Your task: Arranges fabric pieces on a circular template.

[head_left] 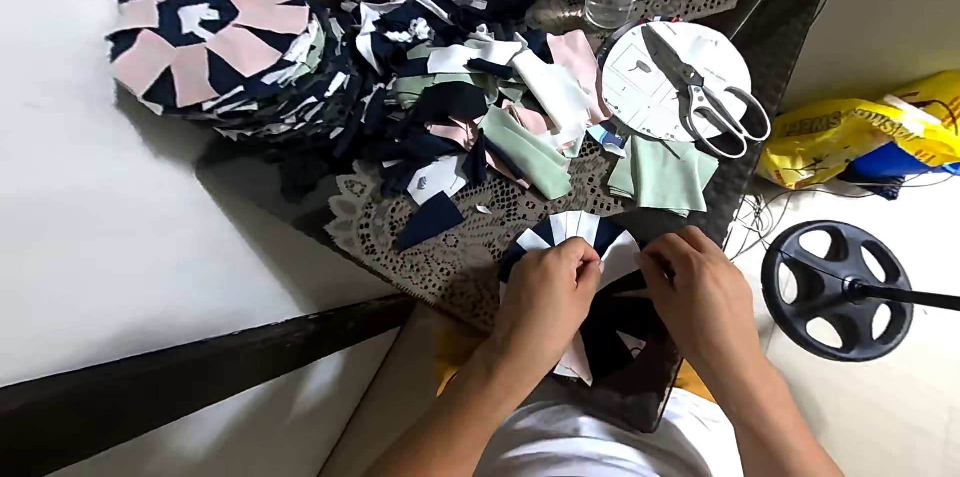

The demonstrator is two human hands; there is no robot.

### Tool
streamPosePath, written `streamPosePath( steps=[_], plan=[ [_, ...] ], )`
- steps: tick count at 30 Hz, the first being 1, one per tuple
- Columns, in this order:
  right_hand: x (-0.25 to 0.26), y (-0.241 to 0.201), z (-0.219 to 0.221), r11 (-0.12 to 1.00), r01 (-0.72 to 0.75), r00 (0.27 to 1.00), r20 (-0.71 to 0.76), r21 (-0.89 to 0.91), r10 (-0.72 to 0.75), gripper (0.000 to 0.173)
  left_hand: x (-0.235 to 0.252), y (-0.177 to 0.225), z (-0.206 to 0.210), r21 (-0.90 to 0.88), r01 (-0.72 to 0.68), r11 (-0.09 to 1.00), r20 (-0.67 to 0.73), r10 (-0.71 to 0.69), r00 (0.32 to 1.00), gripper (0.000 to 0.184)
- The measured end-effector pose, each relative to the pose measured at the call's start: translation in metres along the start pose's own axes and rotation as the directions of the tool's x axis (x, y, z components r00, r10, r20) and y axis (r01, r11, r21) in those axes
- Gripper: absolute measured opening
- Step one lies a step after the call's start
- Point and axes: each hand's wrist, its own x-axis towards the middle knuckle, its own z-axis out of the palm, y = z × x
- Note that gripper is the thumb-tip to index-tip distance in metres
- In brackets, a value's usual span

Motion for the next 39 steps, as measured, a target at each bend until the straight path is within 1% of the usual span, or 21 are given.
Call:
streamPosePath(
  steps=[3, 12, 20, 25, 27, 29, 31, 34, 37, 39],
  plan=[
    [0.002, 0.001, 0.001, 1.0, -0.005, 1.0, 0.011, 0.0, 0.005, 0.015, 0.001, 0.0, 0.001, 0.04, -0.002, 0.999, -0.004, 0.002, 1.0, 0.018],
    [0.004, 0.004, 0.001, 1.0, -0.008, 1.0, 0.019, 0.013, 0.008, 0.017, 0.005, 0.003, 0.001, 0.127, -0.004, 0.992, 0.005, 0.004, 1.0, 0.02],
    [0.004, 0.006, 0.001, 0.999, -0.014, 1.0, 0.009, 0.032, 0.014, 0.014, 0.006, 0.001, 0.005, 0.145, -0.044, 0.988, -0.039, 0.05, 0.998, 0.019],
    [0.004, 0.007, 0.003, 1.0, -0.003, 1.0, -0.009, 0.014, 0.003, 0.013, 0.006, 0.001, 0.006, 0.168, -0.035, 0.985, -0.038, 0.042, 0.998, 0.019],
    [0.005, 0.008, 0.002, 0.999, -0.005, 1.0, -0.004, 0.039, 0.005, 0.012, 0.007, 0.001, 0.006, 0.173, -0.033, 0.984, -0.037, 0.04, 0.999, 0.019],
    [0.006, 0.013, -0.005, 0.993, -0.016, 1.0, 0.001, 0.117, 0.016, 0.009, 0.007, 0.002, 0.006, 0.166, -0.022, 0.986, -0.025, 0.027, 0.999, 0.018],
    [0.006, 0.018, -0.013, 0.986, -0.002, 0.999, -0.043, 0.169, 0.01, 0.009, 0.007, 0.002, 0.006, 0.16, -0.022, 0.987, -0.026, 0.026, 0.999, 0.018],
    [0.003, 0.023, -0.011, 0.984, 0.083, 0.988, -0.143, 0.158, -0.06, 0.015, 0.007, 0.001, 0.007, 0.171, -0.029, 0.985, -0.038, 0.036, 0.999, 0.018],
    [0.0, 0.024, 0.001, 0.976, 0.187, 0.973, -0.158, 0.112, -0.168, 0.02, 0.007, 0.001, 0.008, 0.181, -0.032, 0.983, -0.037, 0.04, 0.999, 0.017],
    [0.0, 0.025, 0.01, 0.976, 0.212, 0.967, -0.156, 0.053, -0.202, 0.022, 0.007, 0.001, 0.007, 0.182, -0.036, 0.983, -0.032, 0.043, 0.999, 0.017]
  ],
)
